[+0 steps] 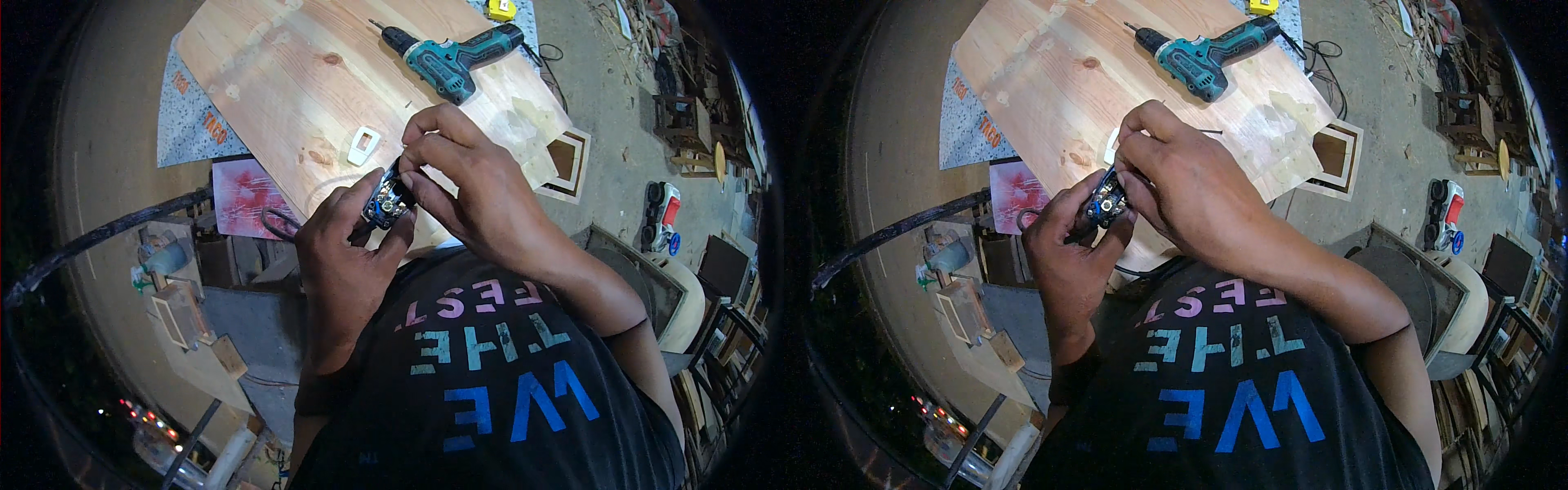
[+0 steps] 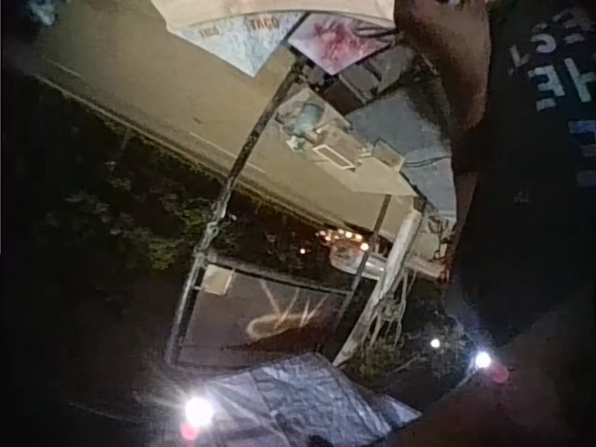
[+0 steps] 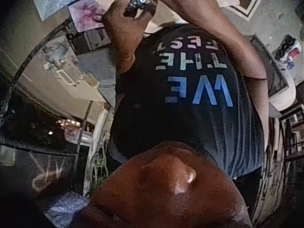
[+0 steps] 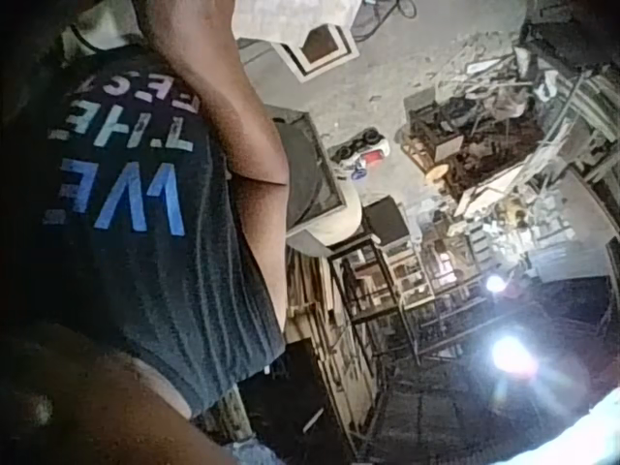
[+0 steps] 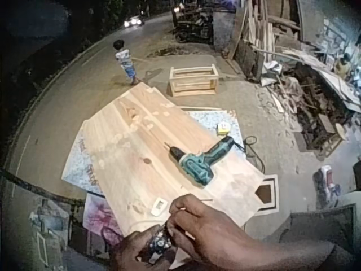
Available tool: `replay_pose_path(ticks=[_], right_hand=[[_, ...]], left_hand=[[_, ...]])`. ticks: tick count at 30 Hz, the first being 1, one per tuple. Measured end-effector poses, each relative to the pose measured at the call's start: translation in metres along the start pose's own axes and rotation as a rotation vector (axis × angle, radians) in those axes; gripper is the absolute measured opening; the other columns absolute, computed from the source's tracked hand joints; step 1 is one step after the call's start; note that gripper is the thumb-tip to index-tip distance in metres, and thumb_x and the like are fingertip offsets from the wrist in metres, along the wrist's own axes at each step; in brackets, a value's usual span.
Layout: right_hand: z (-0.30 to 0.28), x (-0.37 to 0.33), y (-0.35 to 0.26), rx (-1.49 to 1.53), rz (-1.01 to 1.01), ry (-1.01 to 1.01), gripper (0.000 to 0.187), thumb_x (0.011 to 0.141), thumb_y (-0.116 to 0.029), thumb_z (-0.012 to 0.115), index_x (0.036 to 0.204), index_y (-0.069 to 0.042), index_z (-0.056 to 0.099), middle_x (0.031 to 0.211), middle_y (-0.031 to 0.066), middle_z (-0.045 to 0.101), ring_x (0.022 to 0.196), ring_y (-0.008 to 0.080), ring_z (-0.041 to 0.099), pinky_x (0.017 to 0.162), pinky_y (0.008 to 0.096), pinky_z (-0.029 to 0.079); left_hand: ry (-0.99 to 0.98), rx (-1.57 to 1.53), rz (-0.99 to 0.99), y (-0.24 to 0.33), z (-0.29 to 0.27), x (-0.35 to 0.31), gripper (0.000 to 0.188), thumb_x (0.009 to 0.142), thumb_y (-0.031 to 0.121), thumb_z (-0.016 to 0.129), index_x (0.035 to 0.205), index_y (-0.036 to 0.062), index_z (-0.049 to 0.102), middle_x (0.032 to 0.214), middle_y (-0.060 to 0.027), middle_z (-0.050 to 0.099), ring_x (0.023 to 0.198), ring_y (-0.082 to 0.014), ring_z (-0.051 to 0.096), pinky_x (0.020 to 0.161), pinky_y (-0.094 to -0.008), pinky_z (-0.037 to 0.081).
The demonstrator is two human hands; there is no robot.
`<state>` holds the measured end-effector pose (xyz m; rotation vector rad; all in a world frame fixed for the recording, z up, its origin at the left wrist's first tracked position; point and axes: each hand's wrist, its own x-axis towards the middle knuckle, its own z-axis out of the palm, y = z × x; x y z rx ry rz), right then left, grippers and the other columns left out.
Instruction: The person assembles a small electrical component by hand, using a screwdriver to tighten screws on a black plastic housing. They handle a white plastic piece and a small metal screw, placing them on a wooden workbench. A cordless drill and other tools are visible on the table.
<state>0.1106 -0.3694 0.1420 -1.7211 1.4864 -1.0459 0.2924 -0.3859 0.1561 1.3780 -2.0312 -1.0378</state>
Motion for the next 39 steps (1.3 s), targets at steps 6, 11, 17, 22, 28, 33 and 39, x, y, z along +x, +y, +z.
replay_pose_path(ticks=[6, 11, 17, 22, 28, 33, 39], right_hand=[[-0.003, 0.007, 0.007, -0.036, -0.061, -0.061, 0.012, 0.089, -0.007, 0.069, 0.097, -0.001, 0.063, 0.113, 0.0146, 0.059, 0.101, 0.0349, 0.063, 0.084, 0.0423, 0.052], [-0.001, 0.008, 0.011, -0.042, -0.050, -0.083, 0.013, 0.088, -0.008, 0.070, 0.096, 0.000, 0.064, 0.113, 0.0142, 0.059, 0.104, 0.0338, 0.062, 0.086, 0.0425, 0.051], [-0.003, 0.010, 0.012, -0.043, -0.035, -0.087, 0.016, 0.084, -0.009, 0.072, 0.095, 0.002, 0.067, 0.110, 0.0155, 0.061, 0.103, 0.0347, 0.063, 0.086, 0.0443, 0.051], [-0.008, 0.013, 0.008, -0.027, -0.013, -0.098, 0.015, 0.083, -0.011, 0.072, 0.088, 0.003, 0.070, 0.102, 0.0165, 0.064, 0.090, 0.0364, 0.066, 0.081, 0.0456, 0.053], [-0.011, 0.015, 0.007, 0.011, -0.051, -0.095, 0.013, 0.081, -0.010, 0.073, 0.086, 0.003, 0.071, 0.099, 0.0172, 0.066, 0.084, 0.0356, 0.067, 0.077, 0.0438, 0.053], [-0.011, 0.015, 0.009, 0.065, -0.030, -0.111, 0.015, 0.079, -0.011, 0.075, 0.085, 0.002, 0.071, 0.090, 0.0180, 0.066, 0.080, 0.0354, 0.067, 0.073, 0.0427, 0.053], [-0.012, 0.016, 0.011, 0.109, 0.031, -0.146, 0.012, 0.076, -0.004, 0.075, 0.082, 0.002, 0.068, 0.083, 0.0130, 0.066, 0.079, 0.0278, 0.067, 0.074, 0.0371, 0.054]], left_hand=[[-0.002, 0.017, -0.050, 0.001, 0.000, 0.001, 0.048, 0.077, 0.010, 0.084, 0.120, -0.0021, 0.067, 0.097, -0.0170, 0.070, 0.083, -0.0249, 0.073, 0.063, -0.0346, 0.059], [0.015, 0.099, -0.007, 0.002, 0.001, 0.001, 0.050, 0.076, 0.010, 0.084, 0.121, -0.0021, 0.066, 0.094, -0.0168, 0.069, 0.083, -0.0258, 0.072, 0.064, -0.0358, 0.058], [0.036, 0.070, -0.001, 0.005, 0.004, -0.002, 0.049, 0.077, 0.008, 0.083, 0.122, -0.0021, 0.066, 0.096, -0.0165, 0.069, 0.084, -0.0247, 0.072, 0.065, -0.0353, 0.059], [0.016, 0.030, -0.055, 0.010, 0.002, -0.001, 0.048, 0.077, 0.006, 0.083, 0.121, -0.0023, 0.067, 0.099, -0.0168, 0.070, 0.088, -0.0233, 0.073, 0.066, -0.0331, 0.060], [0.023, -0.047, -0.035, 0.009, -0.001, 0.001, 0.045, 0.077, 0.004, 0.083, 0.119, -0.0023, 0.068, 0.097, -0.0156, 0.071, 0.083, -0.0203, 0.073, 0.065, -0.0311, 0.060], [0.020, -0.057, -0.001, 0.004, -0.002, 0.001, 0.044, 0.076, 0.004, 0.083, 0.118, -0.0016, 0.069, 0.091, -0.0131, 0.071, 0.078, -0.0175, 0.072, 0.062, -0.0290, 0.057], [0.012, -0.047, -0.040, 0.012, -0.003, 0.002, 0.044, 0.075, 0.003, 0.082, 0.117, -0.0011, 0.069, 0.089, -0.0121, 0.070, 0.077, -0.0175, 0.072, 0.061, -0.0288, 0.056]])
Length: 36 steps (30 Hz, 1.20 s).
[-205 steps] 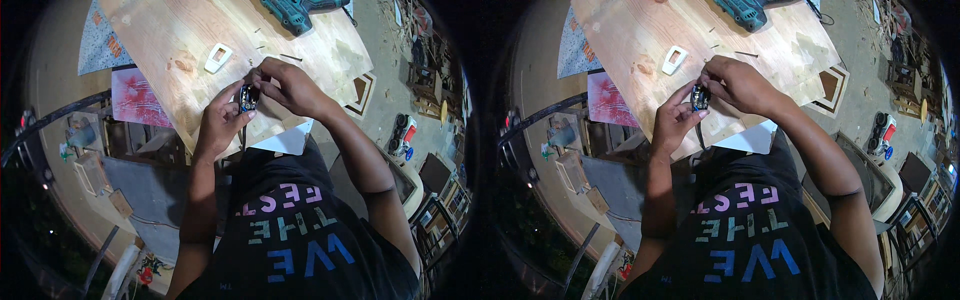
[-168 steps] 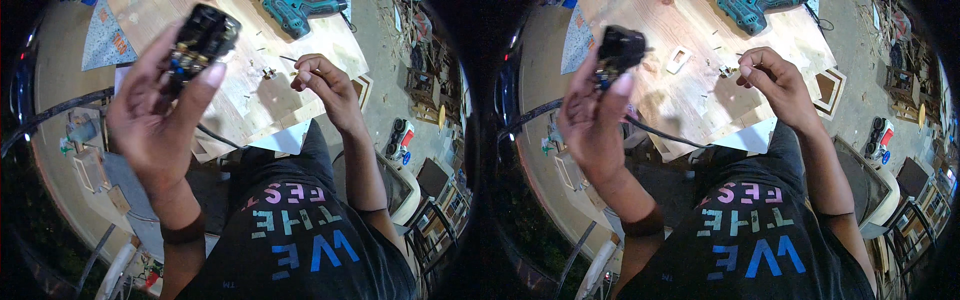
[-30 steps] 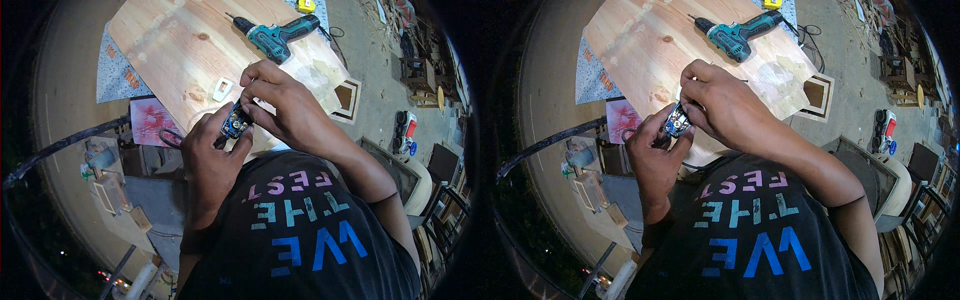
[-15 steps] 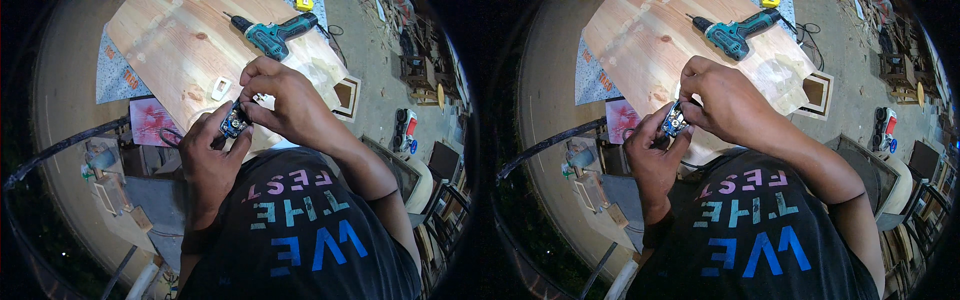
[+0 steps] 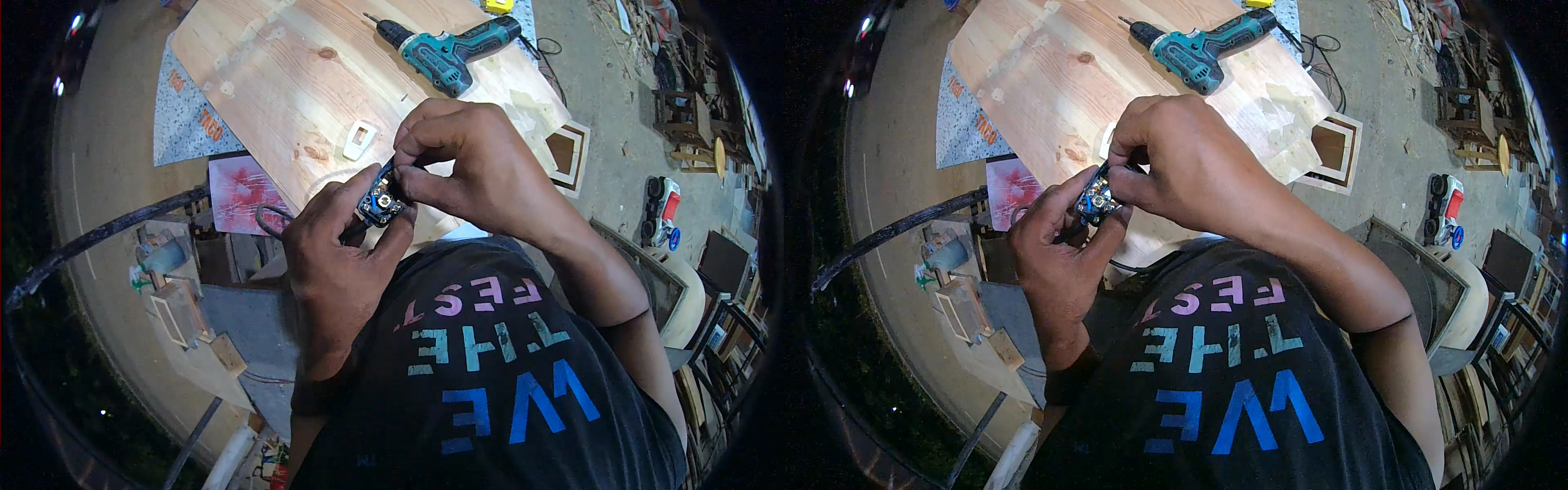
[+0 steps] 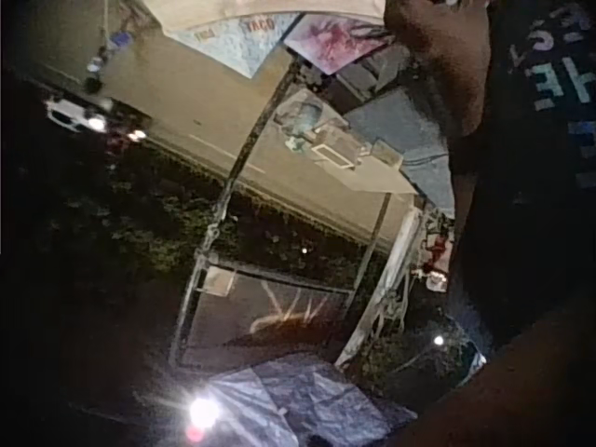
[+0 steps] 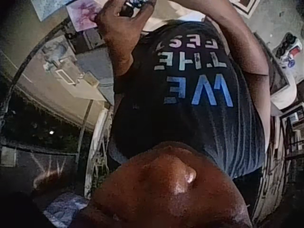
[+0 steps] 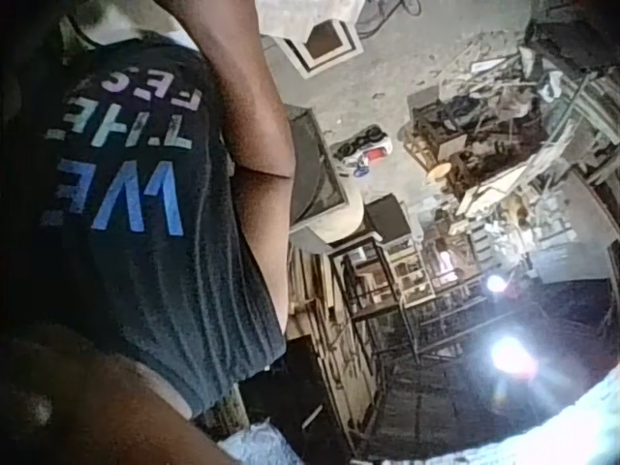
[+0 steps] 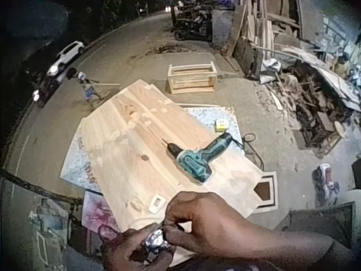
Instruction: The person assembles a small electrical component by hand, using a screwdriver to tighten screws on a black plastic housing. They handle a white plastic piece and a small metal screw, placing them on a wooden workbench. A cordless drill and other tools are visible on the table.
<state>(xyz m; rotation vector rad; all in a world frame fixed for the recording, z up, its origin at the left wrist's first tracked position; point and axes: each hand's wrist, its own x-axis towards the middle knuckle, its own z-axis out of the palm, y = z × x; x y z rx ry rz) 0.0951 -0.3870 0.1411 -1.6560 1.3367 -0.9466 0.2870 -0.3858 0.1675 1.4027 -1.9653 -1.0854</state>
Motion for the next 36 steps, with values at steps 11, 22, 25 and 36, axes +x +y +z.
replay_pose_path(ticks=[11, 22, 25, 36], right_hand=[[0.001, 0.000, -0.002, 0.142, 0.163, -0.021, 0.009, 0.078, 0.006, 0.074, 0.085, 0.006, 0.069, 0.092, 0.0097, 0.066, 0.084, 0.0145, 0.067, 0.080, 0.0283, 0.057], [-0.002, -0.002, 0.007, 0.237, -0.013, 0.063, 0.015, 0.076, -0.007, 0.078, 0.086, 0.003, 0.072, 0.085, 0.0131, 0.070, 0.079, 0.0252, 0.070, 0.074, 0.0340, 0.056], [-0.006, -0.004, 0.006, 0.306, -0.063, 0.055, 0.015, 0.079, -0.004, 0.074, 0.091, 0.003, 0.071, 0.092, 0.0126, 0.070, 0.086, 0.0240, 0.070, 0.080, 0.0346, 0.056], [-0.021, -0.015, -0.005, -0.049, -0.313, 0.116, 0.017, 0.074, 0.001, 0.067, 0.091, -0.004, 0.065, 0.097, 0.0104, 0.071, 0.092, 0.0282, 0.065, 0.085, 0.0369, 0.049]], left_hand=[[-0.021, 0.109, -0.010, 0.009, -0.001, 0.001, 0.045, 0.075, 0.005, 0.083, 0.117, -0.0028, 0.068, 0.090, -0.0140, 0.070, 0.079, -0.0209, 0.072, 0.063, -0.0319, 0.057], [0.015, 0.075, 0.082, -0.001, -0.001, 0.000, 0.046, 0.077, 0.005, 0.084, 0.119, 0.0001, 0.067, 0.096, -0.0150, 0.071, 0.083, -0.0220, 0.073, 0.063, -0.0315, 0.057], [0.050, 0.018, 0.132, -0.010, 0.000, -0.003, 0.048, 0.077, 0.004, 0.084, 0.121, 0.0012, 0.066, 0.098, -0.0149, 0.071, 0.084, -0.0216, 0.073, 0.064, -0.0302, 0.058], [0.056, 0.003, 0.110, -0.011, -0.003, -0.005, 0.049, 0.076, 0.003, 0.084, 0.121, -0.0013, 0.065, 0.098, -0.0157, 0.071, 0.083, -0.0186, 0.072, 0.060, -0.0270, 0.058]])
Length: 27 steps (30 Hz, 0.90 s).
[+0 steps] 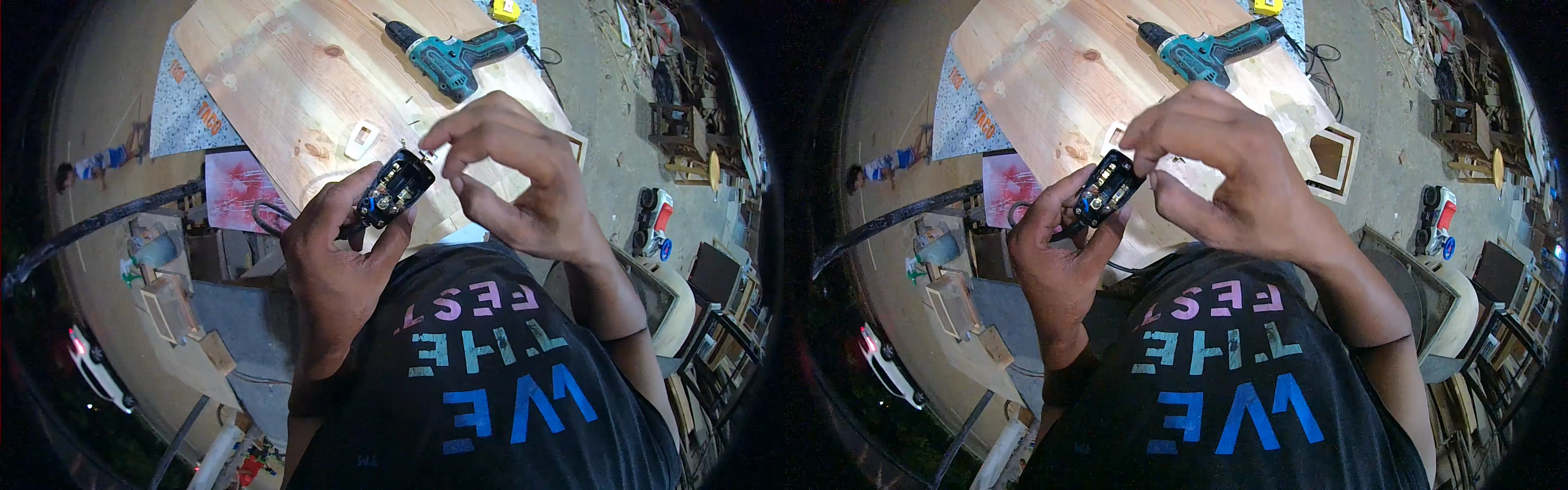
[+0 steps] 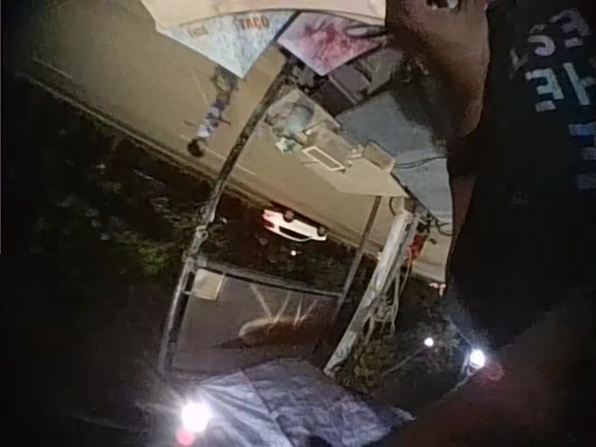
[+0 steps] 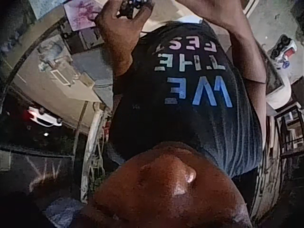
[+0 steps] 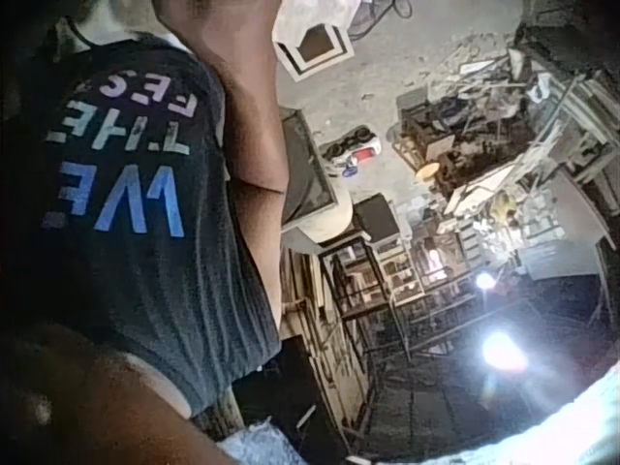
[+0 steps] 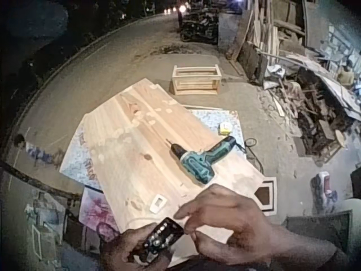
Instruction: The person assembles a small electrical component by hand, using a screwdriver to tighten screws on a black plastic housing. They handle a white plastic piece and a small metal screw, placing them on a wooden workbench. A cordless drill and other tools are visible on the table.
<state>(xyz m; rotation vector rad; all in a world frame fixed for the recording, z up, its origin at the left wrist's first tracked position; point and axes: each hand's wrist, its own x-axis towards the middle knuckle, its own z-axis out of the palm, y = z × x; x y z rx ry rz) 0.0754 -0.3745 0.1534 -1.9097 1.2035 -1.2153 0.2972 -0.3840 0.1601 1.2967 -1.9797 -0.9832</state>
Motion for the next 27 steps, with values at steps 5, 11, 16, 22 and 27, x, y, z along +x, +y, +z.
replay_pose_path(ticks=[5, 11, 16, 22, 27], right_hand=[[-0.002, -0.008, -0.004, -0.009, -0.020, -0.062, 0.018, 0.073, 0.001, 0.065, 0.090, -0.005, 0.064, 0.098, 0.0090, 0.072, 0.091, 0.0271, 0.065, 0.084, 0.0375, 0.050], [0.000, -0.012, -0.005, -0.043, -0.008, -0.057, 0.026, 0.070, 0.003, 0.064, 0.095, -0.006, 0.064, 0.098, 0.0074, 0.071, 0.090, 0.0268, 0.064, 0.082, 0.0379, 0.051], [0.005, -0.011, -0.011, -0.082, -0.005, -0.076, 0.030, 0.069, 0.002, 0.065, 0.098, -0.006, 0.063, 0.092, 0.0069, 0.068, 0.088, 0.0281, 0.062, 0.080, 0.0388, 0.050], [-0.003, -0.004, -0.021, -0.094, -0.121, -0.193, 0.013, 0.072, -0.010, 0.067, 0.083, -0.008, 0.062, 0.075, 0.0065, 0.062, 0.083, 0.0274, 0.059, 0.086, 0.0452, 0.047], [-0.018, 0.002, -0.042, -0.052, -0.241, -0.524, 0.034, 0.080, -0.024, 0.066, 0.054, -0.009, 0.051, 0.049, 0.0028, 0.045, 0.052, 0.0214, 0.051, 0.104, 0.0562, 0.046]], left_hand=[[-0.006, -0.065, -0.024, -0.003, 0.000, -0.002, 0.049, 0.076, 0.002, 0.082, 0.122, -0.0027, 0.065, 0.098, -0.0155, 0.071, 0.082, -0.0178, 0.072, 0.059, -0.0263, 0.056], [0.001, -0.035, 0.035, -0.005, -0.001, -0.003, 0.049, 0.076, 0.003, 0.082, 0.122, -0.0034, 0.066, 0.097, -0.0162, 0.071, 0.081, -0.0173, 0.072, 0.059, -0.0257, 0.055], [-0.016, -0.074, -0.010, -0.001, -0.001, -0.003, 0.047, 0.077, 0.003, 0.082, 0.121, -0.0045, 0.066, 0.098, -0.0170, 0.071, 0.084, -0.0190, 0.073, 0.064, -0.0284, 0.060], [-0.010, -0.056, -0.026, 0.009, -0.003, -0.004, 0.044, 0.080, 0.005, 0.082, 0.119, -0.0061, 0.065, 0.098, -0.0180, 0.070, 0.087, -0.0222, 0.073, 0.067, -0.0307, 0.062], [0.011, -0.024, -0.033, 0.001, 0.002, -0.006, 0.049, 0.079, 0.018, 0.087, 0.121, 0.0010, 0.069, 0.096, -0.0095, 0.072, 0.079, -0.0091, 0.065, 0.062, -0.0232, 0.052]])
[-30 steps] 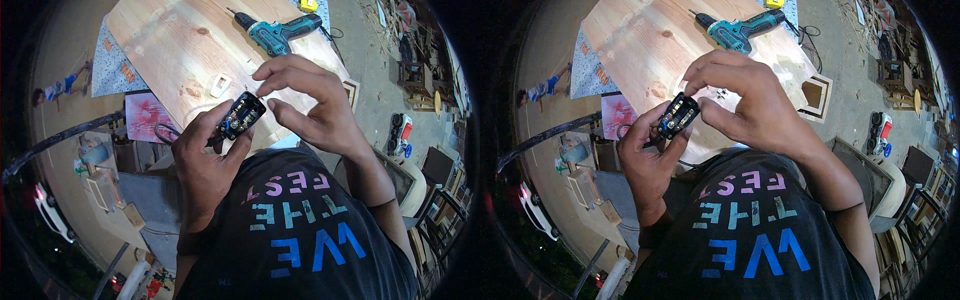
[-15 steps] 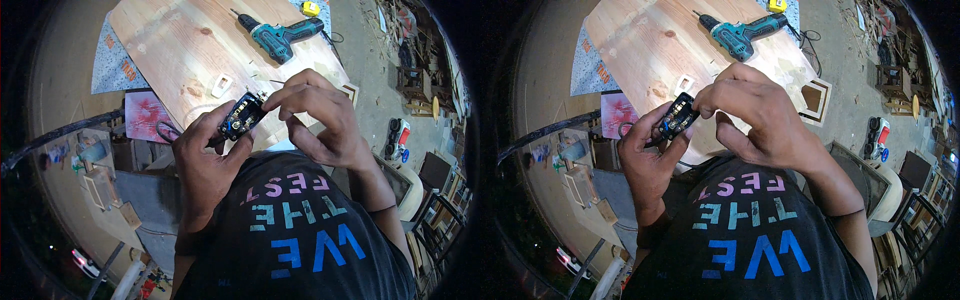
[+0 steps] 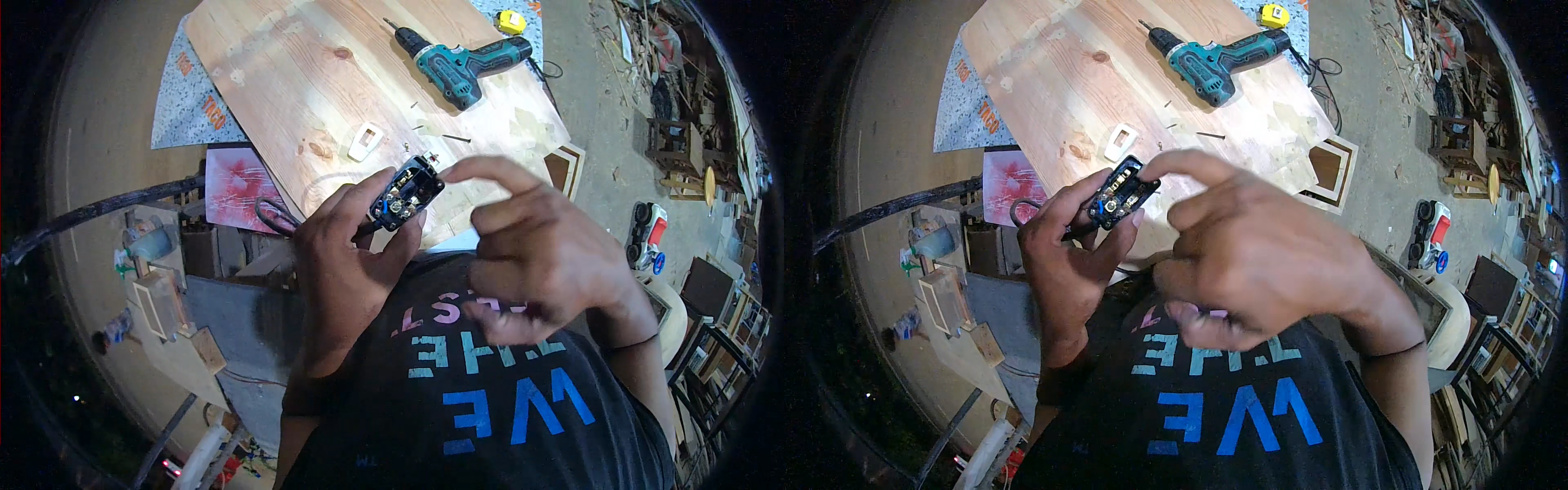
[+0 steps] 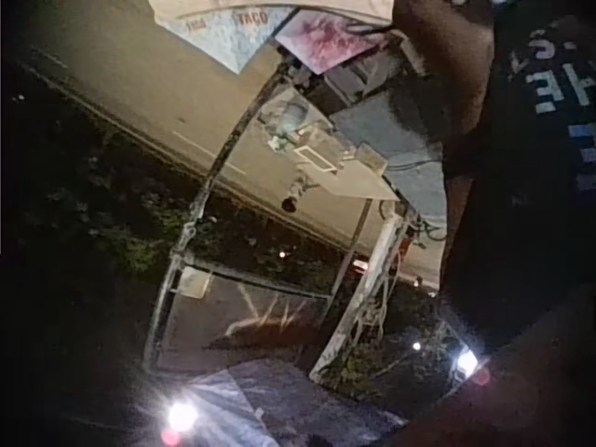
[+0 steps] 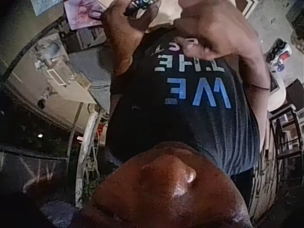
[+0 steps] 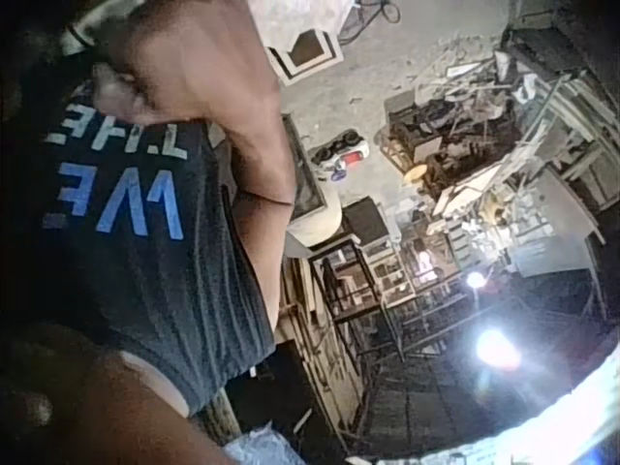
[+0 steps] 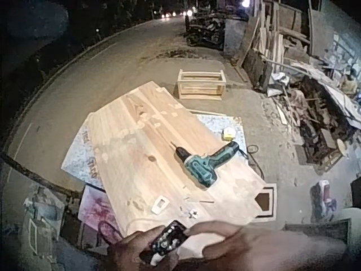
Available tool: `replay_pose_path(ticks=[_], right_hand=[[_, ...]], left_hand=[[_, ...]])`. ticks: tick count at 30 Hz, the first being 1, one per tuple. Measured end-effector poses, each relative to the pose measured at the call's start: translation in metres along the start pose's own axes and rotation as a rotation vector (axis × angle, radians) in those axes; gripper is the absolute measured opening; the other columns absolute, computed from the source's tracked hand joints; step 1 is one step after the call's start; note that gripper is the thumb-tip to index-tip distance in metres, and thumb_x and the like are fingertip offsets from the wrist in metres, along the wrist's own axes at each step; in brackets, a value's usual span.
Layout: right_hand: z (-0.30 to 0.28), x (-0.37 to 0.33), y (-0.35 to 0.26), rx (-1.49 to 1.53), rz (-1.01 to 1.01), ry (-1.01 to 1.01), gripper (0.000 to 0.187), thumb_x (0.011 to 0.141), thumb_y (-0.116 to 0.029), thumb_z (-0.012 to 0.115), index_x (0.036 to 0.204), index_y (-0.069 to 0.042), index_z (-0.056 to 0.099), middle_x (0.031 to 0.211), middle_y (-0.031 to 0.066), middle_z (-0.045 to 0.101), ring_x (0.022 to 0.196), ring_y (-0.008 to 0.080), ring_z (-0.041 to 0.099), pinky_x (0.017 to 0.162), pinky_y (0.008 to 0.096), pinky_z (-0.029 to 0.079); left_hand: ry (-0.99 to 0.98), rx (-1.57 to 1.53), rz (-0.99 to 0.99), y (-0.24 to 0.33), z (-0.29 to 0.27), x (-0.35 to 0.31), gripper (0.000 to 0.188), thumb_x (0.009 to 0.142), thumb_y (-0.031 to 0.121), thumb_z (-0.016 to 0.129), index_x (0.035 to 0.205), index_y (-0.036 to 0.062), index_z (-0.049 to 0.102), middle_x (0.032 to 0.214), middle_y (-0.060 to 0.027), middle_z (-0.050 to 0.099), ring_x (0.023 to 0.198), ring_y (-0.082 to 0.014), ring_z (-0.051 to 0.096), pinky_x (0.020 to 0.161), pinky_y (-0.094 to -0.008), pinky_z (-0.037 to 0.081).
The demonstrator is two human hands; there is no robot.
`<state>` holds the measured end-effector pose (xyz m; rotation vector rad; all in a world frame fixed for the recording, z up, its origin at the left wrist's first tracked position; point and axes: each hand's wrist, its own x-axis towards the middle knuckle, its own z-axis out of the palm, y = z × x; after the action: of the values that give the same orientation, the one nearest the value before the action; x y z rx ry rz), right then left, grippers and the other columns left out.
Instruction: The person assembles a small electrical component by hand, using a screwdriver to tighten screws on a black plastic housing. They handle a white plastic piece and a small metal screw, placing them on a wooden workbench. A cordless drill and other tools are visible on the table.
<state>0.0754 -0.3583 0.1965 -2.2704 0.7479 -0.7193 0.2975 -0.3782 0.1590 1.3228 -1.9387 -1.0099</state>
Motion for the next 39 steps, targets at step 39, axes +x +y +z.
replay_pose_path(ticks=[39], right_hand=[[-0.020, -0.034, 0.031, 0.032, 0.196, 0.215, 0.027, 0.085, -0.018, 0.069, 0.063, -0.007, 0.061, 0.052, 0.0019, 0.050, 0.055, 0.0198, 0.054, 0.086, 0.0425, 0.047]], left_hand=[[-0.026, -0.115, -0.061, -0.008, -0.005, -0.008, 0.045, 0.083, 0.005, 0.082, 0.123, -0.0061, 0.065, 0.106, -0.0193, 0.072, 0.094, -0.0200, 0.072, 0.075, -0.0296, 0.059]])
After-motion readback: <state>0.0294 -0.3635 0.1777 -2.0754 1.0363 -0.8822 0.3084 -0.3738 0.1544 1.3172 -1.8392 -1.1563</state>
